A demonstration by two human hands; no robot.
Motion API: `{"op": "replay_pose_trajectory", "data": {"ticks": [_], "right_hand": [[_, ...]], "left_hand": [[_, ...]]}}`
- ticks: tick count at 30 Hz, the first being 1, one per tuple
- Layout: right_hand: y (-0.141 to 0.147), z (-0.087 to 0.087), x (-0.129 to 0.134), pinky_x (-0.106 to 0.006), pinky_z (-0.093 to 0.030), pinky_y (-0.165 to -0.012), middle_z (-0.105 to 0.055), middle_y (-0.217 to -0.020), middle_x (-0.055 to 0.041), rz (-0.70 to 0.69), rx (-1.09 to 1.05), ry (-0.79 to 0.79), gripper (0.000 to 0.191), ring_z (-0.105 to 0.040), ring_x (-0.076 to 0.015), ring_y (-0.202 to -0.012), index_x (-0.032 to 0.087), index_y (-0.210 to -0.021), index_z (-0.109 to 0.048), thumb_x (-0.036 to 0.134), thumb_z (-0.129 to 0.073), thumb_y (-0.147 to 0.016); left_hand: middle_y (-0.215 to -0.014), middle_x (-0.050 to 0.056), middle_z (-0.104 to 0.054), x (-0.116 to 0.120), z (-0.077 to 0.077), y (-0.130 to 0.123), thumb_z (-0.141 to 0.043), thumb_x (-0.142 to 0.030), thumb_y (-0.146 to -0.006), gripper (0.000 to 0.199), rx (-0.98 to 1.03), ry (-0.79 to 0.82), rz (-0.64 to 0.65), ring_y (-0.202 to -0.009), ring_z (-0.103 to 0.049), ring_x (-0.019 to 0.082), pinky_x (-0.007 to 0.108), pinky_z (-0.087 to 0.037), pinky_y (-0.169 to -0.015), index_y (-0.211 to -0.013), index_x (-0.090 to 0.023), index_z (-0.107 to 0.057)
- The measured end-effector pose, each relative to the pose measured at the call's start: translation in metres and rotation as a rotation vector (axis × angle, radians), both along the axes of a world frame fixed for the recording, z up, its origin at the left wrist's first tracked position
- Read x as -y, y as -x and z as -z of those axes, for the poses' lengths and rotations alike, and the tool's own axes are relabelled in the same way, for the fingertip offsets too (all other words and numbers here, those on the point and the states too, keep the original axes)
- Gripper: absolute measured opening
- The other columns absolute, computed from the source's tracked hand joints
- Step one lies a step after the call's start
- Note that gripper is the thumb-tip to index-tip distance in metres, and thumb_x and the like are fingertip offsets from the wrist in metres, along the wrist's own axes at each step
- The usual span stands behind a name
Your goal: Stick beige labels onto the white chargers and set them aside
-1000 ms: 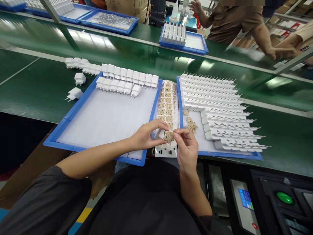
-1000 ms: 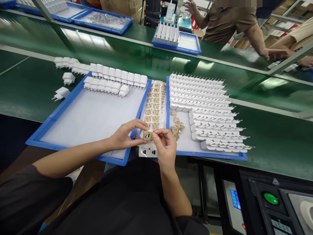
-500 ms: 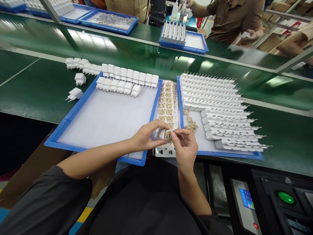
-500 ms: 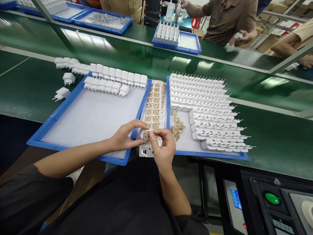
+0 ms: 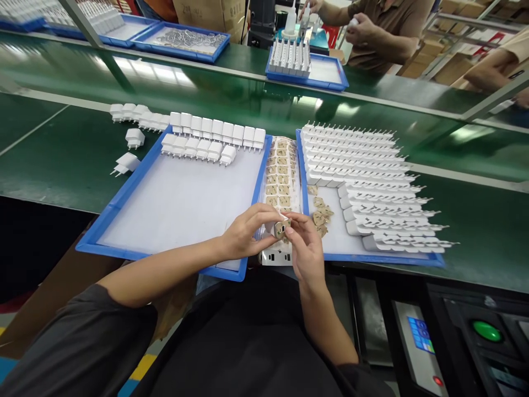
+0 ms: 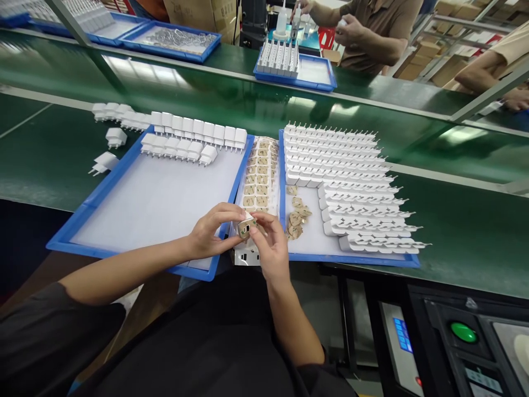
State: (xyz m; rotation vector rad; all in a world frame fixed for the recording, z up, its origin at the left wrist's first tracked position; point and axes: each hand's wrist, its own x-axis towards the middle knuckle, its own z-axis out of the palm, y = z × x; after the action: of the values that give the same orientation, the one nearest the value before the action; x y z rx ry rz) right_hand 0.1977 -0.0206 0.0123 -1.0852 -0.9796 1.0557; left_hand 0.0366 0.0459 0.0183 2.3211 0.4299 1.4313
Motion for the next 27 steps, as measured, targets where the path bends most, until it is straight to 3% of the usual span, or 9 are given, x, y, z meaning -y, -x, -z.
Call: {"op": "replay_pose_trajectory", "data": {"ticks": [5,13,17,22,27], "right_hand": [[0.015,-0.008,0.001,-0.038,-0.052,-0.098,-0.070,-0.110,-0.0019,0.014,-0.267,0.061,0.009,-0.065,-0.0207,-0.111,0.027,-0.092,-0.069,0.029,-0.073,-0.083],[0.021,-0.012,0.001,-0.041,-0.048,-0.102,-0.069,-0.103,-0.0007,0.054,-0.405,0.063,0.010,-0.063,-0.0215,-0.109,0.026,-0.084,-0.071,0.028,-0.077,-0.077],[0.023,-0.012,0.001,-0.037,-0.047,-0.102,-0.069,-0.100,0.0001,0.074,-0.436,0.046,0.008,-0.062,-0.0187,-0.107,0.026,-0.081,-0.072,0.024,-0.078,-0.076],[0.019,-0.008,0.003,-0.036,-0.050,-0.097,-0.069,-0.102,-0.0012,0.070,-0.422,0.080,0.005,-0.062,-0.0201,-0.111,0.027,-0.081,-0.074,0.025,-0.075,-0.076],[0.002,-0.003,0.006,-0.042,-0.052,-0.099,-0.069,-0.116,-0.0042,-0.052,-0.172,0.047,0.021,-0.063,-0.0238,-0.115,0.028,-0.102,-0.073,0.027,-0.073,-0.081]], "left_hand": [[-0.106,0.008,-0.066,0.000,0.006,0.000,-0.069,-0.014,-0.090,0.041,-0.001,-0.158,-0.017,-0.107,-0.068,0.022,0.037,-0.063,-0.092,-0.128,-0.020,-0.055],[-0.104,0.008,-0.067,0.000,0.006,0.001,-0.064,-0.014,-0.094,0.027,-0.029,-0.309,-0.044,-0.110,-0.070,0.021,0.037,-0.063,-0.096,-0.120,-0.017,-0.059],[-0.105,0.007,-0.068,0.001,0.007,0.000,-0.064,-0.016,-0.094,0.027,-0.020,-0.307,-0.047,-0.111,-0.070,0.020,0.037,-0.064,-0.097,-0.121,-0.018,-0.059],[-0.105,0.009,-0.068,0.001,0.006,-0.001,-0.071,-0.013,-0.089,0.041,0.046,-0.206,0.003,-0.108,-0.069,0.021,0.039,-0.064,-0.095,-0.128,-0.016,-0.056],[-0.105,0.010,-0.068,0.000,0.005,-0.001,-0.074,-0.013,-0.086,0.049,0.067,-0.101,0.036,-0.105,-0.069,0.021,0.038,-0.063,-0.091,-0.130,-0.016,-0.053]]}}
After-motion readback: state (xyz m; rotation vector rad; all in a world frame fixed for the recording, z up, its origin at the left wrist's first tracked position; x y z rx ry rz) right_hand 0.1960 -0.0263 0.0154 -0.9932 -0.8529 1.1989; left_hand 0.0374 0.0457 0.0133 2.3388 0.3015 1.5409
